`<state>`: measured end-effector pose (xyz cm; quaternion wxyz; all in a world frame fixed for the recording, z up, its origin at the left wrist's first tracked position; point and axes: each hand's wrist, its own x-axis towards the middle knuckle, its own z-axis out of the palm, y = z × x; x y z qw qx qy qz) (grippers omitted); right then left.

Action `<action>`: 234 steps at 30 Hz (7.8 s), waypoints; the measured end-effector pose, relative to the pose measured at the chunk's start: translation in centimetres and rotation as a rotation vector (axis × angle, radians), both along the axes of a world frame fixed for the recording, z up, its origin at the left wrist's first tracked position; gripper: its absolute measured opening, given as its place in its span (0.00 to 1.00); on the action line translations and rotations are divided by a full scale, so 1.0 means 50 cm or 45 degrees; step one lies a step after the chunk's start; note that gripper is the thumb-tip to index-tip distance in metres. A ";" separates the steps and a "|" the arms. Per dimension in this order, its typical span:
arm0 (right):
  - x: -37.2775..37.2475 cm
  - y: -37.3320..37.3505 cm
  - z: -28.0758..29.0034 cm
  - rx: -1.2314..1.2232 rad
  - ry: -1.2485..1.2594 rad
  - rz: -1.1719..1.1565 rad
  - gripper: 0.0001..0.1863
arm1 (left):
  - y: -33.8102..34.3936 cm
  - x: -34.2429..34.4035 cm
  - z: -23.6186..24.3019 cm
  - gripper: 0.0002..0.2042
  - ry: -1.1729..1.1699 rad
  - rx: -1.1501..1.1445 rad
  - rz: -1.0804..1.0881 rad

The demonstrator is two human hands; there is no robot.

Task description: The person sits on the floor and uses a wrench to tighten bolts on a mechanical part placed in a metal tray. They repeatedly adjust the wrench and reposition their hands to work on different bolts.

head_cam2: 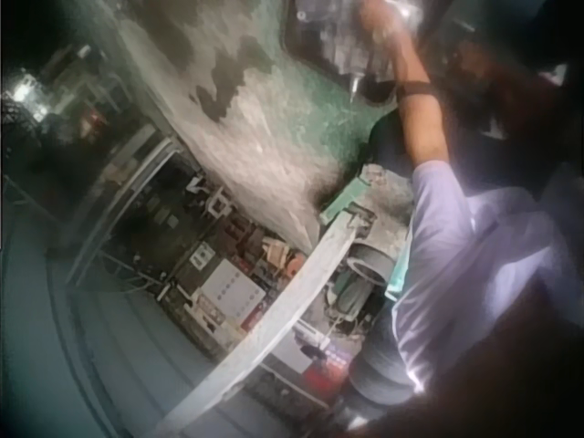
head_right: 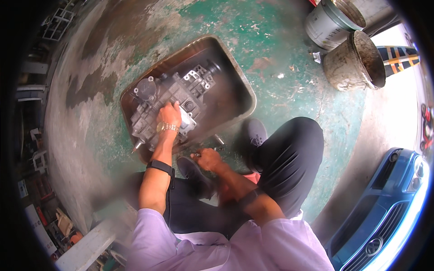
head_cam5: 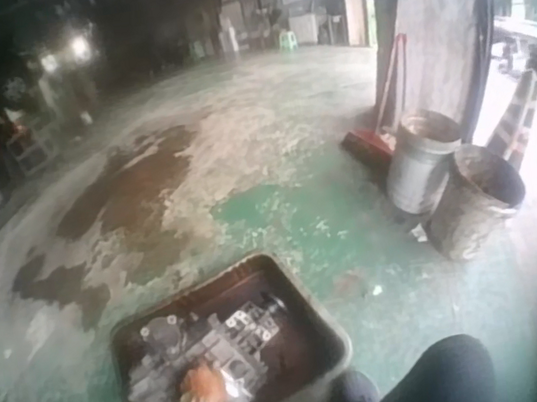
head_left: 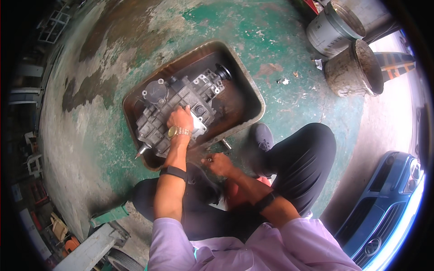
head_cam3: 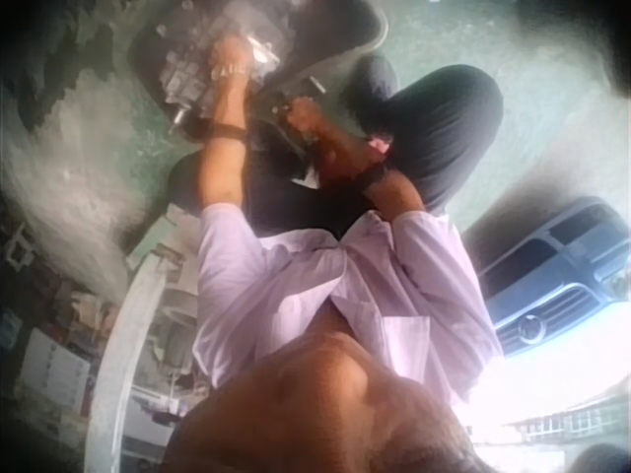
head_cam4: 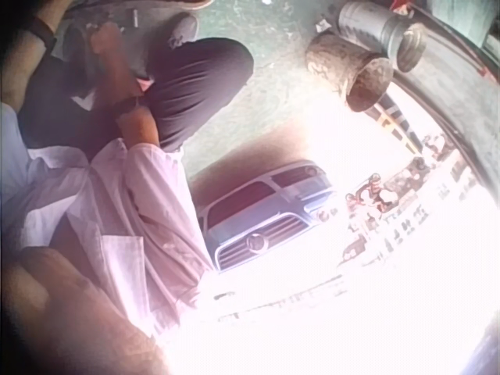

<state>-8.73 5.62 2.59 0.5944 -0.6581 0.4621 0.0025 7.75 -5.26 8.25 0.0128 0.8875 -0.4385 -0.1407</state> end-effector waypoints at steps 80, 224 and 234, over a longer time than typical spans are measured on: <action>-0.148 -0.296 0.468 0.046 -0.460 -0.505 0.25 | 0.271 -0.077 -0.265 0.15 1.296 0.626 -0.229; 0.225 -0.297 0.334 -0.923 -0.236 -0.173 0.15 | 0.145 -0.035 -0.159 0.15 1.327 -0.666 1.238; -0.017 -0.238 0.150 0.375 -0.721 -1.469 0.14 | 0.196 -0.002 -0.115 0.16 1.837 -1.005 0.988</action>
